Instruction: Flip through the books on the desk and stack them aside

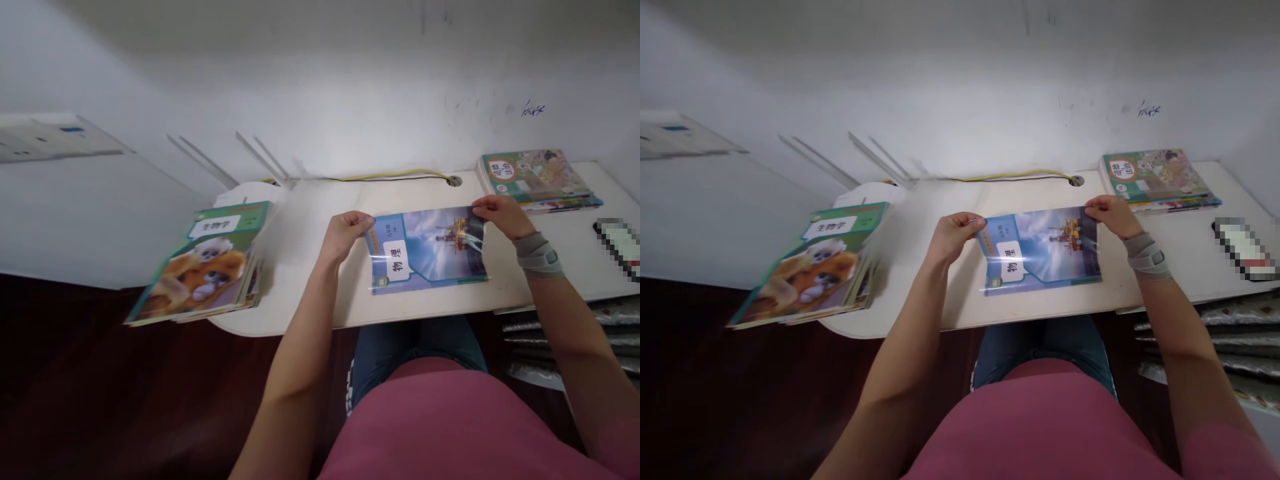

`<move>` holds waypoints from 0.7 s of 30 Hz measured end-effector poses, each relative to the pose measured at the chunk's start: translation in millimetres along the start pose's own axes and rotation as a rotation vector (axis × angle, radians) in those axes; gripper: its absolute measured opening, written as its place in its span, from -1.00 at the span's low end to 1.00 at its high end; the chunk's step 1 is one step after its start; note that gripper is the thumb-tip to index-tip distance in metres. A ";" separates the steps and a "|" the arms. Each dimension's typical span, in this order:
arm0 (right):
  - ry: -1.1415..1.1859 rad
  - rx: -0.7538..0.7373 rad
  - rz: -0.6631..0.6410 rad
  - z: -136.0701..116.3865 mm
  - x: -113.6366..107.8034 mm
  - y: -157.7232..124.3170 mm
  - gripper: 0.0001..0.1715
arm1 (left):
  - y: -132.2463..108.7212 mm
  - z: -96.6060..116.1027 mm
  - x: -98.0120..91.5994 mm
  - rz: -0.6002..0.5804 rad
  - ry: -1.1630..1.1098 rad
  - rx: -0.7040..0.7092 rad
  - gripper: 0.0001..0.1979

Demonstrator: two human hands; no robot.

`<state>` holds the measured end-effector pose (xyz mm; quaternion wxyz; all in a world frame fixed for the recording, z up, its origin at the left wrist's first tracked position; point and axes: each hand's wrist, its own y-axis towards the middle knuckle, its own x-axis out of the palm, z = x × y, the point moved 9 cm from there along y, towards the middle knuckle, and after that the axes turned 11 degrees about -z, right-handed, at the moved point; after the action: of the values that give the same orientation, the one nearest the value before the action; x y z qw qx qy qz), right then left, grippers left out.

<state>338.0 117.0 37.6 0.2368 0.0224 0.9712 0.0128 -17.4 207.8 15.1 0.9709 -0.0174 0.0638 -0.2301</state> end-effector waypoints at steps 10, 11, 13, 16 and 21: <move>0.097 0.145 -0.015 1.2 5.3 3.0 -0.63 | 5.6 -13.2 8.5 0.001 -0.122 -0.076 -0.67; 0.116 0.165 -0.006 7.1 10.2 6.2 -0.59 | 8.4 -16.5 8.2 0.020 -0.106 -0.100 -0.66; 0.007 0.205 0.048 17.9 15.9 12.4 -0.54 | 14.0 -18.9 4.6 0.078 0.051 -0.143 -0.67; -0.269 0.271 0.143 30.7 17.8 19.0 -0.51 | 21.5 -14.9 0.8 0.126 0.551 -0.228 -0.67; -0.430 0.301 0.149 42.4 20.0 24.5 -0.50 | 20.7 -5.8 13.0 0.162 1.120 -0.292 -0.63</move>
<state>340.7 143.0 -8.4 0.4301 0.1308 0.8853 -0.1193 2.6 220.4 6.6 0.7914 -0.0218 0.5994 -0.1182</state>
